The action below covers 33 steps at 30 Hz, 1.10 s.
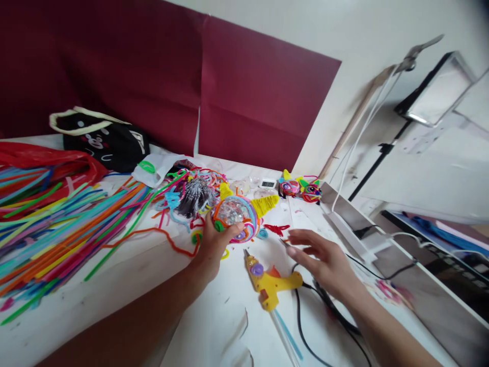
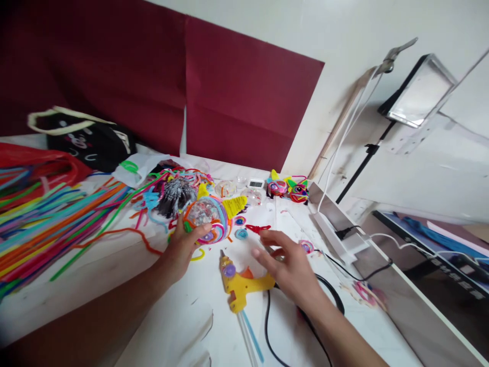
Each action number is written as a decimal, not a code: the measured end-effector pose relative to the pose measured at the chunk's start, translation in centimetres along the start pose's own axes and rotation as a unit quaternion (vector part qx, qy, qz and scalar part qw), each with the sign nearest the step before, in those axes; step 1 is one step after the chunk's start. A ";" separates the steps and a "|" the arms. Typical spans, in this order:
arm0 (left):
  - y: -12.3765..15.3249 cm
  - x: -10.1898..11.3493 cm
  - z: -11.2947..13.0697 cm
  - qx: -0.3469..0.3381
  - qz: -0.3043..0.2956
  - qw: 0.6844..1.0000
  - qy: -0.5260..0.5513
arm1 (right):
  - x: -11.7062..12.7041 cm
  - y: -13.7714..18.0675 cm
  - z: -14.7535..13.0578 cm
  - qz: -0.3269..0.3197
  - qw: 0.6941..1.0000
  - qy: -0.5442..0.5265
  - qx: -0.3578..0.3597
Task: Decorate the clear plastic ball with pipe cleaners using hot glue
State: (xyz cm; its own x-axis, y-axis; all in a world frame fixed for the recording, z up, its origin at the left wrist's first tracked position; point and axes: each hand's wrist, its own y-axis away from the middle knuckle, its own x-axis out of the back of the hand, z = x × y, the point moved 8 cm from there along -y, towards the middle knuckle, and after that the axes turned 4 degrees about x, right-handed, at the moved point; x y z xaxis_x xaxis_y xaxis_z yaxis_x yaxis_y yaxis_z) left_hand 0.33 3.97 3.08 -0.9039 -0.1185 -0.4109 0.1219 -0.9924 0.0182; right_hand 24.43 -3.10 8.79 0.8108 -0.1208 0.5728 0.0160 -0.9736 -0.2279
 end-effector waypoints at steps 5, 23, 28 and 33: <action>-0.1 0.3 0.0 -0.001 0.033 0.999 -0.028 | -5.6 -3.3 -2.2 0.027 0.980 -0.191 -0.036; 1.2 -0.4 1.4 -0.046 0.024 0.998 -0.045 | -7.4 -5.1 -2.3 0.048 0.954 -0.284 -0.084; 1.0 -0.6 1.2 -0.031 -0.013 0.999 -0.010 | -7.3 -5.2 -2.1 0.038 0.947 -0.301 -0.109; 0.7 -1.3 0.7 0.012 -0.061 0.996 0.064 | -6.9 -5.6 -1.7 0.023 0.943 -0.310 -0.116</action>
State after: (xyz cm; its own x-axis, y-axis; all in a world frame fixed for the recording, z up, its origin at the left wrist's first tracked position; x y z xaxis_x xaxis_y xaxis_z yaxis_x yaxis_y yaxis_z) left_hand 1.29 3.39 4.22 -0.8514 0.0069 -0.5245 0.0035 -0.9998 -0.0187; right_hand 17.70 2.83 7.47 0.9950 -0.0978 -0.0212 -0.0982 -0.9949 -0.0211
